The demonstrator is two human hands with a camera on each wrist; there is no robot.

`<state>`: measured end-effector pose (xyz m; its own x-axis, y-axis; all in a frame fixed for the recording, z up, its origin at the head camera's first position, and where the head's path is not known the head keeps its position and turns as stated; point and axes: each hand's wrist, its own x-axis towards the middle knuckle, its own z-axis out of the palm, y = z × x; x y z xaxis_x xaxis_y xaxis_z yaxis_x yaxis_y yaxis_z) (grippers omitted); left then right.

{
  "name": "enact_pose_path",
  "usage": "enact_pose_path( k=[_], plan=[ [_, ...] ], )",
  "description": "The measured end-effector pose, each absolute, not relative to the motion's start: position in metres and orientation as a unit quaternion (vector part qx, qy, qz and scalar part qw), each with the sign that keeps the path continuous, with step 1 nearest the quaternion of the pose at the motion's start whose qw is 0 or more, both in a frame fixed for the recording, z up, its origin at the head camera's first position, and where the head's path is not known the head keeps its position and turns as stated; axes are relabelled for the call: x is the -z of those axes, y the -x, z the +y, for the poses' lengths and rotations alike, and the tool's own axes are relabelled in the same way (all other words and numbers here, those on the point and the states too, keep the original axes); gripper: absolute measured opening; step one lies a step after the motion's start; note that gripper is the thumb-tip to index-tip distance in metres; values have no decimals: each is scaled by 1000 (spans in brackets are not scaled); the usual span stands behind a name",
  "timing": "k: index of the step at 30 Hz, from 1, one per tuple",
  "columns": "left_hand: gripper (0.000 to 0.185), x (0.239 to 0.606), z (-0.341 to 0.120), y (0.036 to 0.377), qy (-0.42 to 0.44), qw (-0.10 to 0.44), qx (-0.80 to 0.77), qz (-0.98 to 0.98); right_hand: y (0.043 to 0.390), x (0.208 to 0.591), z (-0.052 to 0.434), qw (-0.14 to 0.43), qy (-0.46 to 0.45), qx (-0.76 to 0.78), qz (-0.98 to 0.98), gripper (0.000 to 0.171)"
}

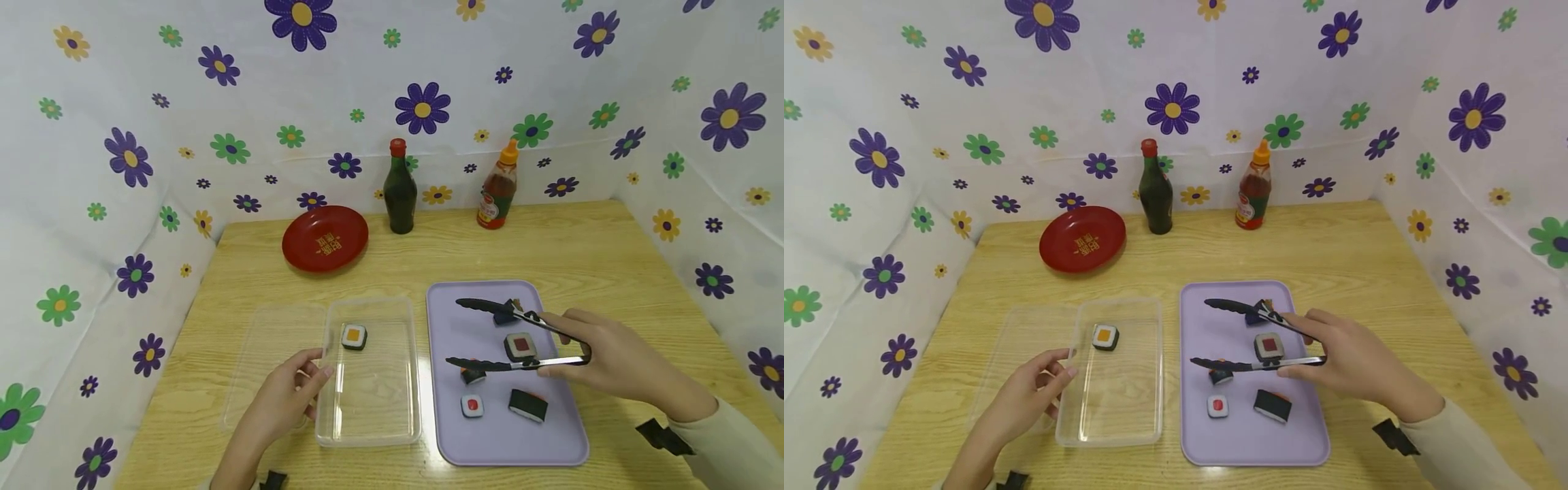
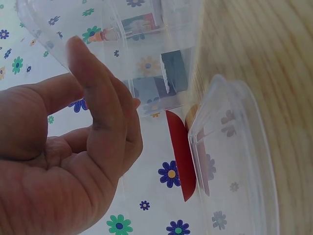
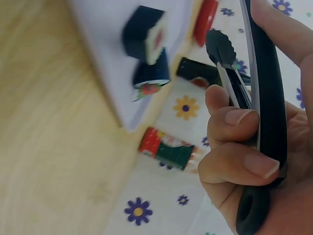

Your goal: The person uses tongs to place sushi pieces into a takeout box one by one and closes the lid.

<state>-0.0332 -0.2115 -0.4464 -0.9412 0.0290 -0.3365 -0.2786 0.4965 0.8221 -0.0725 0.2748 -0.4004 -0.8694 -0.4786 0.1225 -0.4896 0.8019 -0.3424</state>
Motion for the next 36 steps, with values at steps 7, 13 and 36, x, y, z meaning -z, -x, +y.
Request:
enact_pose_path(
  k=[7, 13, 36],
  plan=[
    [53, 446, -212, 34, 67, 159, -492, 853, 58, 417, 298, 21, -257, -172, -951, 72],
    [53, 447, -212, 34, 68, 161, -492, 853, 54, 422, 303, 19, -266, -178, -947, 65],
    [49, 446, -210, 33, 73, 158, -496, 851, 54, 432, 296, -14, -296, -209, -932, 53]
  ],
)
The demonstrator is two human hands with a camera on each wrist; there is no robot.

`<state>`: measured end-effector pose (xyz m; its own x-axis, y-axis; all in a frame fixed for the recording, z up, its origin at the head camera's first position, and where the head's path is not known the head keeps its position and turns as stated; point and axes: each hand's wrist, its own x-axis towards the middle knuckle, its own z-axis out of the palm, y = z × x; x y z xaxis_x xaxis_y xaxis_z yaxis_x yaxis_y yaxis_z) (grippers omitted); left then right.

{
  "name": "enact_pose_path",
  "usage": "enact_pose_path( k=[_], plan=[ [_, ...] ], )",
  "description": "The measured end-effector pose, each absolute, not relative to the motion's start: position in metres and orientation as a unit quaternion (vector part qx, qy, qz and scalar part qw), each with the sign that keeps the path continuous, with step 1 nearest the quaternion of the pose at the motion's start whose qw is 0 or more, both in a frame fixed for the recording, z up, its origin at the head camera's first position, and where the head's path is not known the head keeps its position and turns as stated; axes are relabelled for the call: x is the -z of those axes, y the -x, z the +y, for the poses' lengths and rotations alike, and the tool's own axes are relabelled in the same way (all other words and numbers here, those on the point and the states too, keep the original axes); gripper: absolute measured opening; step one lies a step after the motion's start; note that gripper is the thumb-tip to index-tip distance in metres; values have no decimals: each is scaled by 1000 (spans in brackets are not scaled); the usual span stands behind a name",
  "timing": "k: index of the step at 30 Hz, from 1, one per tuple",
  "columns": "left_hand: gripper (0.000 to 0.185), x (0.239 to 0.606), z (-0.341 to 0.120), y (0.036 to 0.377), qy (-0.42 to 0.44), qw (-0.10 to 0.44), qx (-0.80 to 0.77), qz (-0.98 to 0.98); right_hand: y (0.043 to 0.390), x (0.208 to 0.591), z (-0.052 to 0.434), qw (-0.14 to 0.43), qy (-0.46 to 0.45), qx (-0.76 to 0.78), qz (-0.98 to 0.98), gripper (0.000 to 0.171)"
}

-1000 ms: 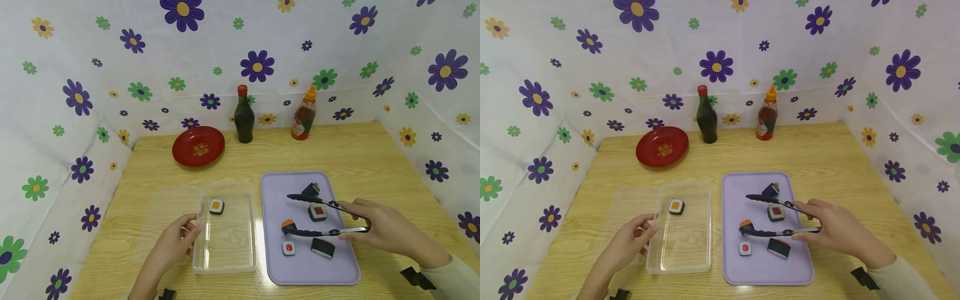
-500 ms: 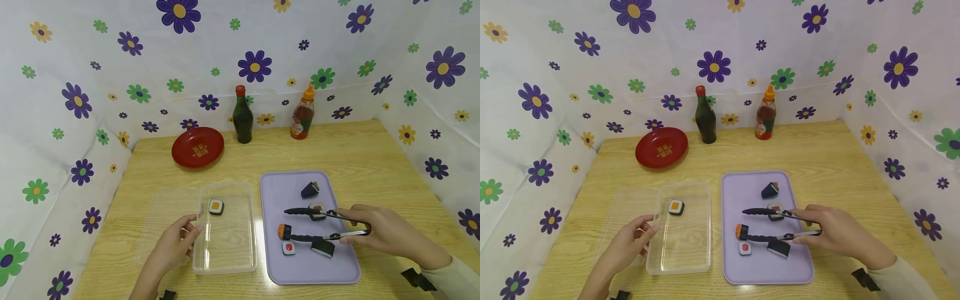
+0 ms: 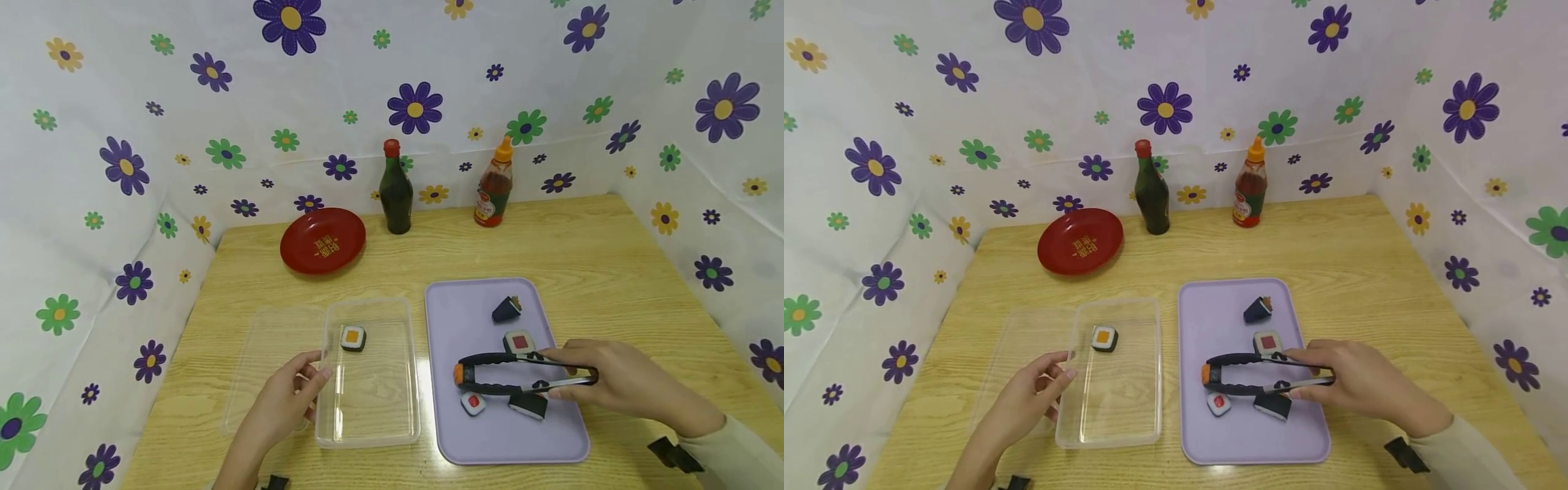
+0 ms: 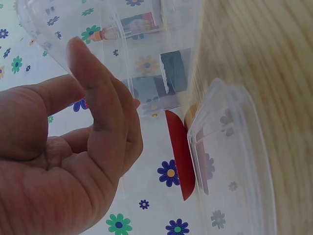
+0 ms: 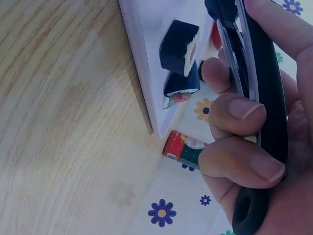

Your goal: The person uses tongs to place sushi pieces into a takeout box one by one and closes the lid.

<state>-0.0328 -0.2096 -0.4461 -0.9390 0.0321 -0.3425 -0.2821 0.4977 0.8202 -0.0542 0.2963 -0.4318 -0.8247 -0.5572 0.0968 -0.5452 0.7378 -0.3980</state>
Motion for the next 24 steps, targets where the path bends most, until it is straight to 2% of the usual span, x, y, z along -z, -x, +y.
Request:
enact_pose_path(
  k=[11, 24],
  plan=[
    [51, 445, -209, 32, 73, 157, -493, 852, 64, 420, 292, -40, 327, 242, 913, 53],
    [50, 447, -211, 33, 70, 154, -499, 850, 96, 381, 243, -65, 377, 195, 903, 52]
  ],
)
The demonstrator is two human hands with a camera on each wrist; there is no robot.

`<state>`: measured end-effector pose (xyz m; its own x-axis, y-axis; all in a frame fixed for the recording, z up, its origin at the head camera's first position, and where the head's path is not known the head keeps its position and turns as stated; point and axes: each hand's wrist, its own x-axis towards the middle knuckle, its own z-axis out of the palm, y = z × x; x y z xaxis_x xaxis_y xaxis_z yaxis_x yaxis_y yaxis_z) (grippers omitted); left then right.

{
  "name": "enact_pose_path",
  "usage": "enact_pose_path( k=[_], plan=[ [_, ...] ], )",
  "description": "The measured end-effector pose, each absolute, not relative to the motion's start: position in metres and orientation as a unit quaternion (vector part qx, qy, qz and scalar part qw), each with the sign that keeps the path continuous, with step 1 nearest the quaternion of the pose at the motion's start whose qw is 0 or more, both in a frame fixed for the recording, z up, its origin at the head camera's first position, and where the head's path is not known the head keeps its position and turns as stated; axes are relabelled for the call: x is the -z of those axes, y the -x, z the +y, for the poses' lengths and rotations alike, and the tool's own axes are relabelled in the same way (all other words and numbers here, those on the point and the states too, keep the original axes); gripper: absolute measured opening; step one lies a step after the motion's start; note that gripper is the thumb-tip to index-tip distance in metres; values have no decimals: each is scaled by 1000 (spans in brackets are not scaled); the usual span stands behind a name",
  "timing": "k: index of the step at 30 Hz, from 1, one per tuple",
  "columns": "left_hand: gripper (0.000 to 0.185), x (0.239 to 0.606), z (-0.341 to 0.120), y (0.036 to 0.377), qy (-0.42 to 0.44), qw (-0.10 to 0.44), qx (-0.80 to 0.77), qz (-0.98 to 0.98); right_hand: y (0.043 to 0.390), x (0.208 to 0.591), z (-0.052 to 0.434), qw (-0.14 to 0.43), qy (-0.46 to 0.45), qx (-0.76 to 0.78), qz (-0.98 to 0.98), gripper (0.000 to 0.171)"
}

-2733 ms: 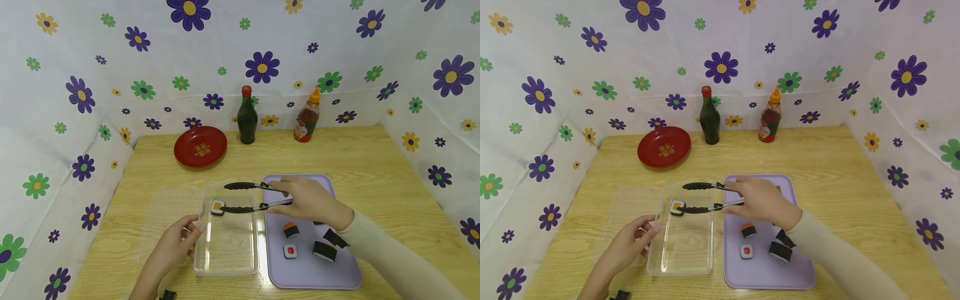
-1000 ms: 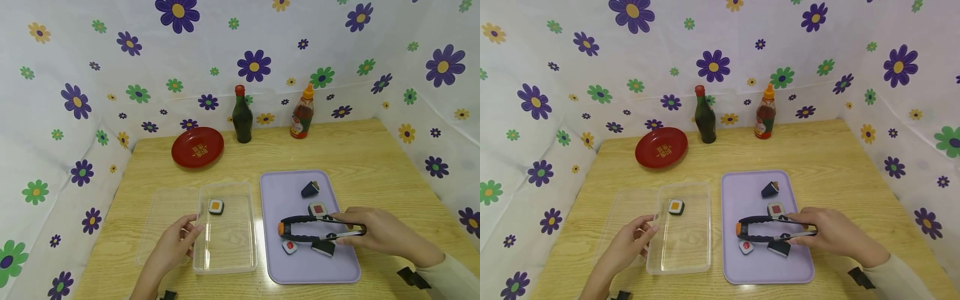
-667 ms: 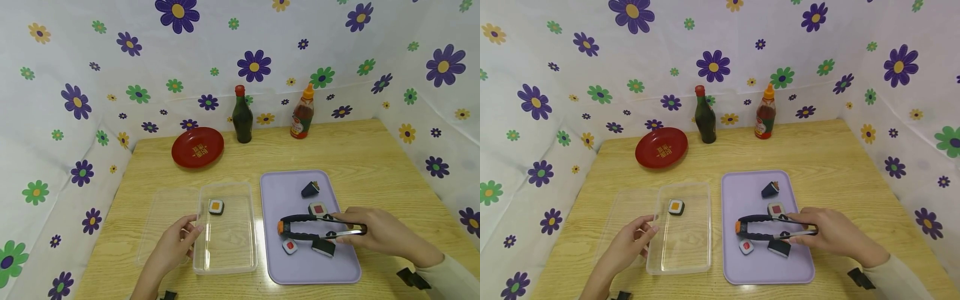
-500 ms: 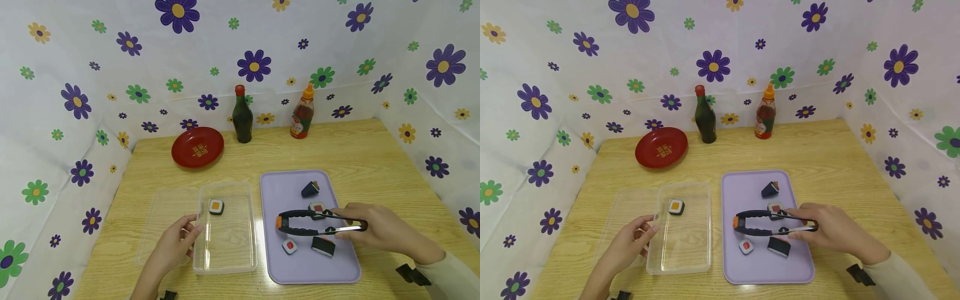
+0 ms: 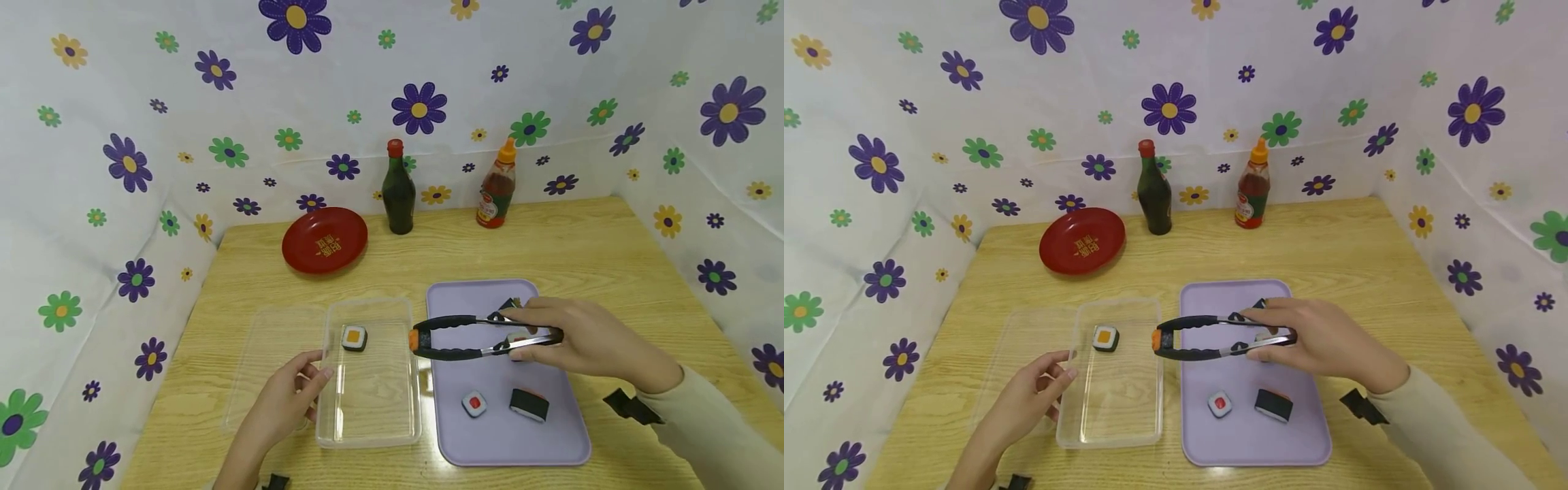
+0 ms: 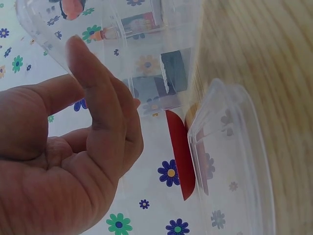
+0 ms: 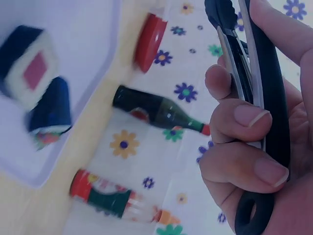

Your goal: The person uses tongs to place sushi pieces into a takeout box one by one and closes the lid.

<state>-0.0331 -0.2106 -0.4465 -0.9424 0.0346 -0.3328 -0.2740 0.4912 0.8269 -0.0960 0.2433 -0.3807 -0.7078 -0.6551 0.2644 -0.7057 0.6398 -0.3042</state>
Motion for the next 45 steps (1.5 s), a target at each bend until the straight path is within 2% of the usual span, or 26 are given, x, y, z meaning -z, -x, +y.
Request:
enact_pose_path(
  k=[7, 22, 45],
  plan=[
    [50, 447, -209, 34, 71, 154, -500, 849, 112, 379, 203, 38, -425, -197, -883, 48],
    [48, 448, -210, 32, 72, 147, -504, 848, 122, 394, 126, 16, -487, -147, -861, 55],
    [49, 448, -209, 32, 80, 147, -505, 847, 117, 401, 94, -18, -475, -74, -877, 53]
  ],
)
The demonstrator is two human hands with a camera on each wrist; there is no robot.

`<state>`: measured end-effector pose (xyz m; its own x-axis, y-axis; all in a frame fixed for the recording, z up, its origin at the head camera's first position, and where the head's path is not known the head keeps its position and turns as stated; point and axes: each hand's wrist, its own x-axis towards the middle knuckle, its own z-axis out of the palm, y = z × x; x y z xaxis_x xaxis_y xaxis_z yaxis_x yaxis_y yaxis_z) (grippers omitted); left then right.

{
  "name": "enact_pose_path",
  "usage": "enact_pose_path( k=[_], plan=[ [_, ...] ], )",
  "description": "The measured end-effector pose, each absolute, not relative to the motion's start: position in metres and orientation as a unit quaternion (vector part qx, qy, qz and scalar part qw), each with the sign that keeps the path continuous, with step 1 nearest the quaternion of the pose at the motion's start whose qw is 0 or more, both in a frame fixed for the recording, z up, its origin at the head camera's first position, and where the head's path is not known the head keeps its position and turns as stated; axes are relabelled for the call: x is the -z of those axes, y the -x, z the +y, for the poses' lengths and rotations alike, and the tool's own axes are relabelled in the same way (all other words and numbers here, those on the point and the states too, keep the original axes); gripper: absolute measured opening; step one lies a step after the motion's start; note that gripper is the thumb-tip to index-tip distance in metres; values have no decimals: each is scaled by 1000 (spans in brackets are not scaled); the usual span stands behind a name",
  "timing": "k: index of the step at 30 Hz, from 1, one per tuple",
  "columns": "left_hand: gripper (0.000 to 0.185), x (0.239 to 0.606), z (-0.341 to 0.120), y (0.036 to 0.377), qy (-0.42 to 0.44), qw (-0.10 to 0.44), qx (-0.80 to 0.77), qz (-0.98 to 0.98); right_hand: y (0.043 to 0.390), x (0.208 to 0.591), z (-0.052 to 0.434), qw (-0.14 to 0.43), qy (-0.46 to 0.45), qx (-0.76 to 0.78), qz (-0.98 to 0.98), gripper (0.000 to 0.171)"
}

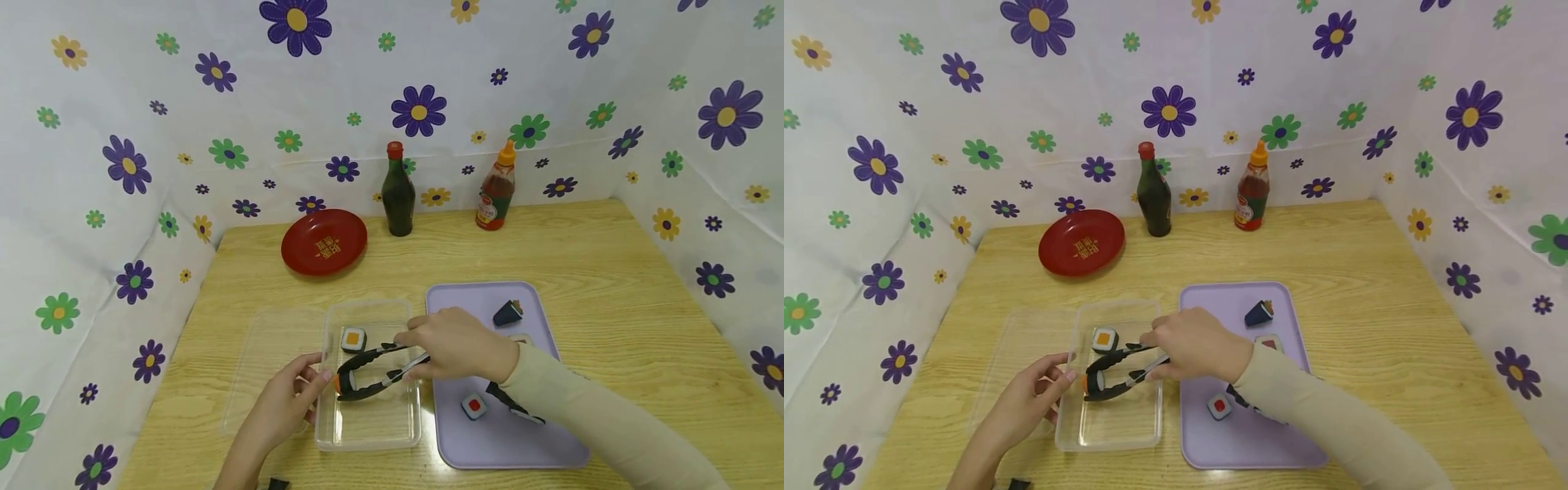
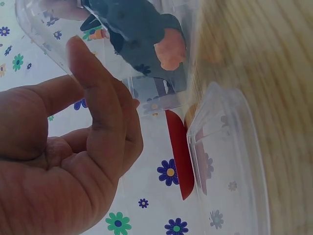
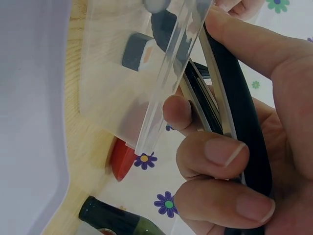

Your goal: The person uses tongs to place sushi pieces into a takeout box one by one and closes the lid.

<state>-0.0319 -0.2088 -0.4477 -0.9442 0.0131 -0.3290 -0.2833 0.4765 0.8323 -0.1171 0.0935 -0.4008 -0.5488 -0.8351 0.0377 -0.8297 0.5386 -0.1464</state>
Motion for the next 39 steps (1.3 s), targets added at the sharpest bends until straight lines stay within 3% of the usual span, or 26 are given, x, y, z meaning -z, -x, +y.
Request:
enact_pose_path(
  k=[8, 18, 26, 39],
  plan=[
    [48, 448, -208, 32, 82, 147, -506, 846, 119, 400, 108, 31, 458, 121, 880, 58],
    [50, 450, -210, 32, 77, 154, -502, 847, 112, 395, 166, 21, 403, 186, 896, 64],
    [51, 449, -211, 32, 75, 155, -499, 849, 92, 396, 224, -31, 347, 208, 914, 71],
    [51, 449, -210, 31, 81, 153, -505, 845, 54, 417, 283, -7, 278, 228, 933, 77]
  ],
)
